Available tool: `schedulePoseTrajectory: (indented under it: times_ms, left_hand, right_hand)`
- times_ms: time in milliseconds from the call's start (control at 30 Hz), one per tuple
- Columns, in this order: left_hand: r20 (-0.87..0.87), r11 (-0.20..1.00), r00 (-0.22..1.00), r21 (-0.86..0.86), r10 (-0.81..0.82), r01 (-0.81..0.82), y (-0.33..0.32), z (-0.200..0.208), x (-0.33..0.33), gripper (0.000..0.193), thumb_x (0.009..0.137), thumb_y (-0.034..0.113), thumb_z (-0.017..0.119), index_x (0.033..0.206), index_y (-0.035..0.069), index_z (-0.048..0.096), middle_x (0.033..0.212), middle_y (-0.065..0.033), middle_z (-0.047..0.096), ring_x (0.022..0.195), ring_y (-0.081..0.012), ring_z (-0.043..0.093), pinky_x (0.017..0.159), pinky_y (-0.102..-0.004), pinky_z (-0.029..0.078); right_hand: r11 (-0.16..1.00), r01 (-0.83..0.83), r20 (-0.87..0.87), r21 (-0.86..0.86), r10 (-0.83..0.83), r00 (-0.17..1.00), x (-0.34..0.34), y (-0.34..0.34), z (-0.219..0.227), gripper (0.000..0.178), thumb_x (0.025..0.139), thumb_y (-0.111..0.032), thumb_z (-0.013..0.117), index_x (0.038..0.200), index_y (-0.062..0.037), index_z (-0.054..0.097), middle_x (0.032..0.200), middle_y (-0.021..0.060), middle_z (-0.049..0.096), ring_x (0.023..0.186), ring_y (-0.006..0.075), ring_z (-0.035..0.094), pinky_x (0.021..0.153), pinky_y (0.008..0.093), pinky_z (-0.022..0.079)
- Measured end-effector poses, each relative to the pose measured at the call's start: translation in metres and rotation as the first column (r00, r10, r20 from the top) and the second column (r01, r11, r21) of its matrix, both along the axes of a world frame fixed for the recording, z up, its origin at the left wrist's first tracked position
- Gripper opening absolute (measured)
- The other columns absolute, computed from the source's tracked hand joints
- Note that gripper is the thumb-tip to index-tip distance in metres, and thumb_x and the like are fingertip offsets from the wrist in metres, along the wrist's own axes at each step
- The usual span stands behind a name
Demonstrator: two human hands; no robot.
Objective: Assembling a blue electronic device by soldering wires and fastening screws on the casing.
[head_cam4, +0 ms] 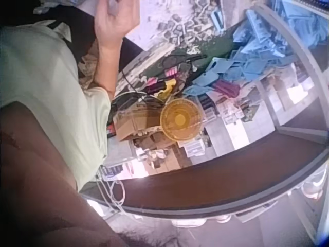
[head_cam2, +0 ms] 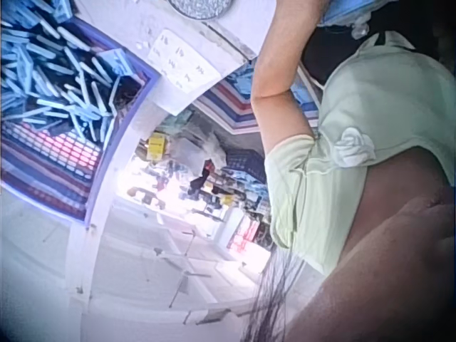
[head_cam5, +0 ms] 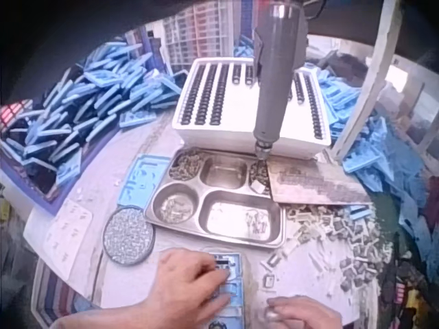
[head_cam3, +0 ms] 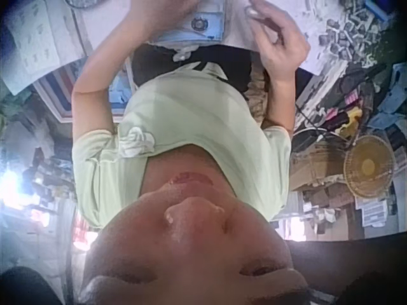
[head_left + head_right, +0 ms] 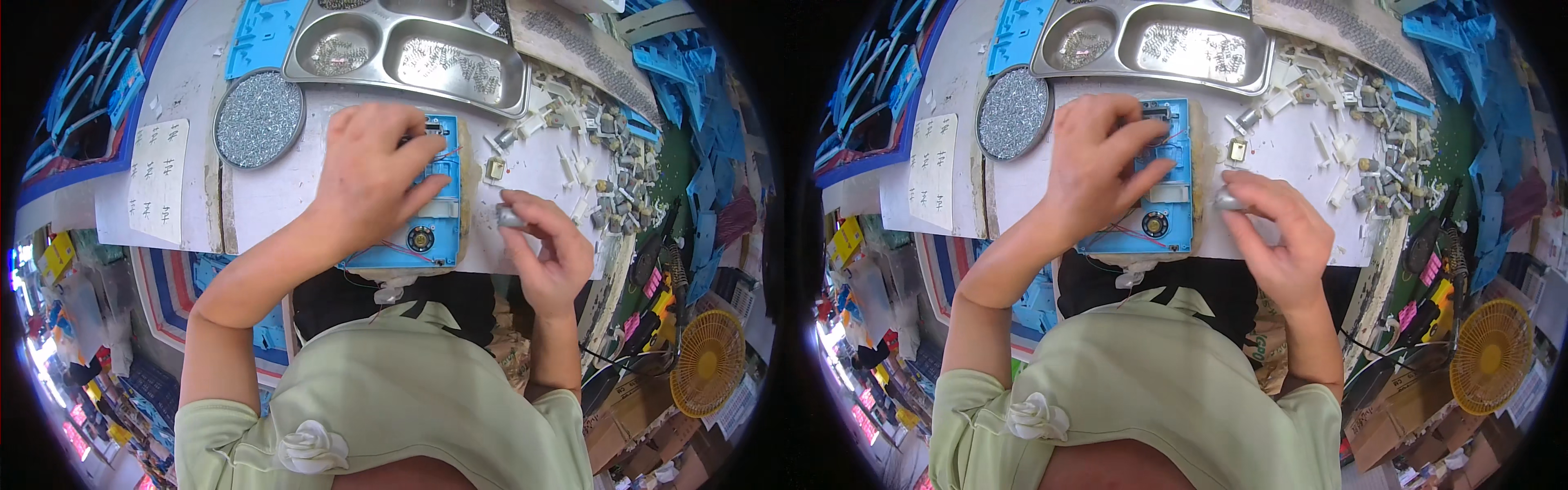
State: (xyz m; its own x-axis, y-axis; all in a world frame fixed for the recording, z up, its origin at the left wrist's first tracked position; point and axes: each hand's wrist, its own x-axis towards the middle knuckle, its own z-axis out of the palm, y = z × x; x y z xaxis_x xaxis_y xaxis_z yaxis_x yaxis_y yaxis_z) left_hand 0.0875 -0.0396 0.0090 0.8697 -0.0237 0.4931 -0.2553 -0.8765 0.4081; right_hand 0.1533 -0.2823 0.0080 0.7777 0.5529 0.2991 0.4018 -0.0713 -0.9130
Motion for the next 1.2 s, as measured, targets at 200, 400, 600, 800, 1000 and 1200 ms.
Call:
schedulePoseTrajectory:
  times_ms: [200, 400, 600, 800, 1000, 1200]
  left_hand:
    - [-0.009, 0.976, 0.976, 0.006, -0.216, 0.216, 0.017, -0.008, -0.018, 0.031, 0.066, 0.007, 0.084, 0.096, 0.011, 0.074, 0.091, -0.0022, 0.063, 0.082, -0.0238, 0.060, 0.074, -0.0382, 0.045]
    - [0.014, 0.994, 1.000, -0.108, -0.008, 0.009, 0.029, -0.020, -0.063, 0.037, 0.064, 0.008, 0.083, 0.100, 0.009, 0.077, 0.092, -0.0028, 0.068, 0.077, -0.0218, 0.063, 0.069, -0.0364, 0.046]
    - [0.051, 0.986, 0.999, -0.167, 0.004, 0.005, 0.024, -0.027, -0.070, 0.035, 0.068, 0.001, 0.084, 0.102, 0.008, 0.076, 0.091, -0.0041, 0.068, 0.074, -0.0216, 0.061, 0.067, -0.0355, 0.045]
    - [0.053, 0.982, 0.997, -0.181, -0.048, 0.057, 0.025, -0.027, -0.068, 0.036, 0.069, 0.003, 0.084, 0.103, 0.010, 0.075, 0.091, -0.0027, 0.067, 0.076, -0.0215, 0.061, 0.068, -0.0363, 0.045]
    - [0.051, 0.981, 0.996, -0.176, -0.074, 0.082, 0.026, -0.027, -0.069, 0.034, 0.071, 0.004, 0.084, 0.104, 0.010, 0.075, 0.091, -0.0030, 0.067, 0.077, -0.0226, 0.062, 0.068, -0.0369, 0.045]
    - [0.082, 0.977, 0.996, -0.212, -0.018, 0.035, 0.027, -0.029, -0.065, 0.028, 0.075, 0.008, 0.082, 0.101, 0.010, 0.074, 0.091, -0.0036, 0.069, 0.078, -0.0220, 0.066, 0.068, -0.0358, 0.047]
  right_hand:
    - [0.993, 0.047, -0.062, -0.104, -0.053, 0.997, 0.011, 0.005, -0.012, 0.032, 0.082, 0.002, 0.078, 0.113, 0.0009, 0.070, 0.111, 0.0145, 0.075, 0.096, 0.0214, 0.073, 0.082, 0.0320, 0.058]
    - [0.959, -0.068, 0.371, -0.276, 0.171, 0.913, 0.032, 0.054, -0.016, 0.032, 0.075, -0.010, 0.083, 0.105, -0.0076, 0.072, 0.130, 0.0092, 0.067, 0.126, 0.0360, 0.052, 0.104, 0.0455, 0.044]
    - [0.912, -0.077, 0.313, -0.403, 0.217, 0.925, 0.033, 0.062, -0.019, 0.027, 0.073, -0.014, 0.084, 0.098, -0.0112, 0.075, 0.140, 0.0102, 0.060, 0.131, 0.0396, 0.042, 0.110, 0.0481, 0.036]
    - [0.870, -0.076, 0.317, -0.486, 0.257, 0.913, 0.035, 0.065, -0.010, 0.027, 0.072, -0.015, 0.084, 0.098, -0.0112, 0.075, 0.140, 0.0112, 0.059, 0.129, 0.0402, 0.043, 0.109, 0.0484, 0.038]
    - [0.863, -0.012, 0.487, -0.505, 0.296, 0.822, 0.035, 0.066, 0.016, 0.034, 0.069, -0.012, 0.085, 0.101, -0.0122, 0.074, 0.136, 0.0103, 0.060, 0.125, 0.0394, 0.046, 0.103, 0.0487, 0.042]
    - [0.902, -0.107, 0.587, -0.418, 0.358, 0.726, 0.018, 0.115, 0.005, 0.029, 0.067, -0.008, 0.081, 0.092, -0.0105, 0.068, 0.128, 0.0088, 0.063, 0.122, 0.0379, 0.049, 0.091, 0.0434, 0.049]
